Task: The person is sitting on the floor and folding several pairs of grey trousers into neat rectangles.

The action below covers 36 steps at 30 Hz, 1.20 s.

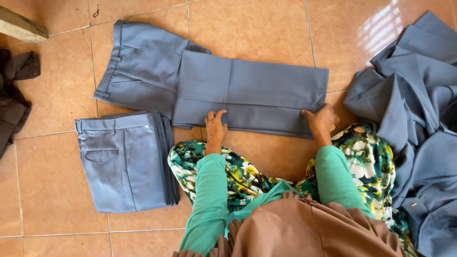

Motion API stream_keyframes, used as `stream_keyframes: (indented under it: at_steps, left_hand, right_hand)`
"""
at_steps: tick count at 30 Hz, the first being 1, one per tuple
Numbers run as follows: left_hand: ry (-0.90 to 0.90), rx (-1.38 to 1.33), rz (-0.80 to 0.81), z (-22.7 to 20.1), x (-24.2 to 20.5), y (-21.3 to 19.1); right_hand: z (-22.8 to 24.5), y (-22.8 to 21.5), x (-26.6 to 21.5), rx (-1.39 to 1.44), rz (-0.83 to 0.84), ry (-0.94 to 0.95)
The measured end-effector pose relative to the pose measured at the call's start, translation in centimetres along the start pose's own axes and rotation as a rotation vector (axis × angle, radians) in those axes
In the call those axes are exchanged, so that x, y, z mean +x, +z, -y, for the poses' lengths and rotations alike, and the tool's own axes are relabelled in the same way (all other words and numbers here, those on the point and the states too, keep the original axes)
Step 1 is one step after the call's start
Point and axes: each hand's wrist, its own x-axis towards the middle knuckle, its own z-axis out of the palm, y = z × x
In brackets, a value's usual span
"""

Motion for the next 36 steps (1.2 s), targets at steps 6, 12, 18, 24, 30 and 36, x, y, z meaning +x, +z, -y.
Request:
stream_keyframes:
  at_steps: [6, 12, 18, 24, 30, 36]
  left_hand:
    - [0.082, 0.066, 0.063, -0.7, -1.4, -1.8]
    - [0.109, 0.184, -0.014, -0.3, -1.1, -1.6]
    - [0.140, 0.340, -0.026, 0.5, -2.5, -1.9]
    - [0.049, 0.239, 0.151, -0.1, -1.6, -0.7]
    - [0.127, 0.305, 0.307, -5.4, -2.5, 0.7]
    - [0.352, 0.119, 0.128, -16.5, -6.2, 10.2]
  right_hand:
    - [-0.4, 0.4, 0.3, 0.032, 0.023, -0.004]
    - [1.0, -1.1, -1.2, 0.045, 0.052, 0.003]
    - [1.3, -1.3, -0.9, 0.031, 0.085, 0.031]
    - [-0.2, 1.7, 0.7, 0.456, 0.109, 0.096]
    - [1.8, -10.4, -2.5, 1.170, 0.339, -0.069]
    - [9.4, -22.5, -10.8, 1.359, 0.342, -0.267]
